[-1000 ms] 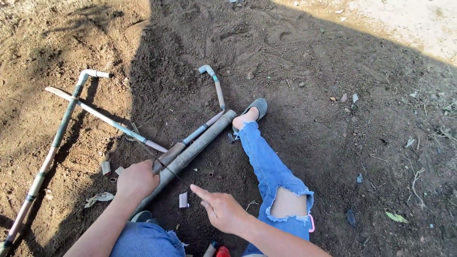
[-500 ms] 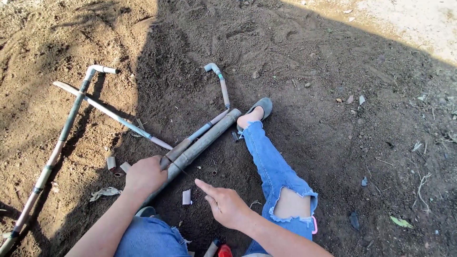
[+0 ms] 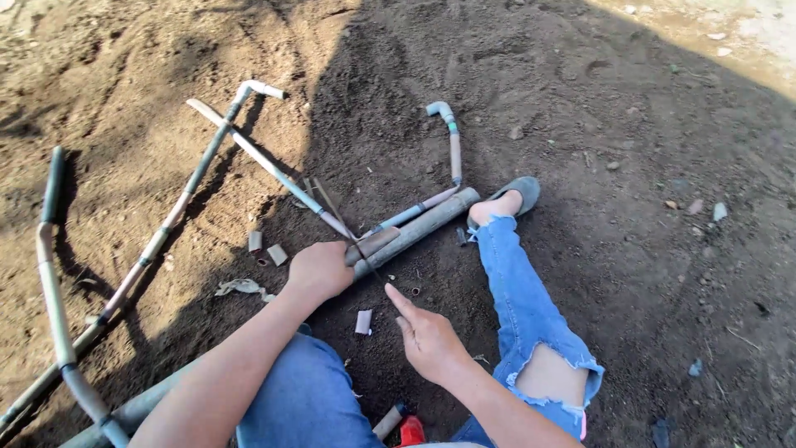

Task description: The person sits on a small red stool outdoors and uses a hand saw to cut a metal pipe. The pipe is positioned on the ground between the person's legs. The person saws the pipe repeatedly, pausing occasionally to adjust their grip or the pipe's position.

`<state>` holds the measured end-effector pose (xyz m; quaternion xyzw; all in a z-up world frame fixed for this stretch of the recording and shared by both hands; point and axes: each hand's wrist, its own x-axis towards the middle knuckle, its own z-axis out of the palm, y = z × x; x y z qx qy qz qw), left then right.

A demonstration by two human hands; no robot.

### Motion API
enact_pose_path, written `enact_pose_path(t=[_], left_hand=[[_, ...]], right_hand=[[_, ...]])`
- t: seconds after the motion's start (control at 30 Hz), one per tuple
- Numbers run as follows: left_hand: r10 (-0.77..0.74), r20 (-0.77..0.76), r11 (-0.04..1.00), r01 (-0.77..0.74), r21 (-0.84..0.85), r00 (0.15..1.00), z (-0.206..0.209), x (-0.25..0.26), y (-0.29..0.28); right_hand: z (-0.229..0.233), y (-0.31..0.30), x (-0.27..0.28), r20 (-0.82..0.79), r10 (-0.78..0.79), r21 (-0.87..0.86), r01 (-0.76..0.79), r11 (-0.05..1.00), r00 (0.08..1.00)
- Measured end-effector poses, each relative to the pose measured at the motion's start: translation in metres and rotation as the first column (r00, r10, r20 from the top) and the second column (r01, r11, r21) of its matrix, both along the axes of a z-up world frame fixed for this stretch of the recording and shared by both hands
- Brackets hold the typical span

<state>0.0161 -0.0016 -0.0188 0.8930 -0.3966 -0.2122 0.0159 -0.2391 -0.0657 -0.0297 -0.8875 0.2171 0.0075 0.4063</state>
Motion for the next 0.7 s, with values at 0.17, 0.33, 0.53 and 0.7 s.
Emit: enact_pose_path(t=[0.17,0.33,0.53,0.7], left_hand=[[0.179,-0.081,0.984,-0.178,0.026,0.98,0.009,0.025,0.006],[-0.068,0.012,0.998,0.068,-0.002,0.998,-0.016,-0.004,-0.004],[-0.023,-0.05,1.0,0.023,-0.014,0.998,0.013,-0.002,-0.006],[0.127,-0.05,0.992,-0.127,0.0,0.991,-0.016,0.035,0.01]], right_hand=[[-0.007,0.006,-0.009,-0.117,0.032,-0.021,-0.035,0.999,0.993],[-0.009,-0.009,-0.009,-0.115,-0.051,-0.023,0.048,0.999,0.992],[-0.016,-0.005,-0.003,-0.067,-0.039,-0.059,0.035,0.998,0.997],[-0.007,0.005,-0.011,-0.174,0.002,-0.003,-0.002,1.0,0.985]])
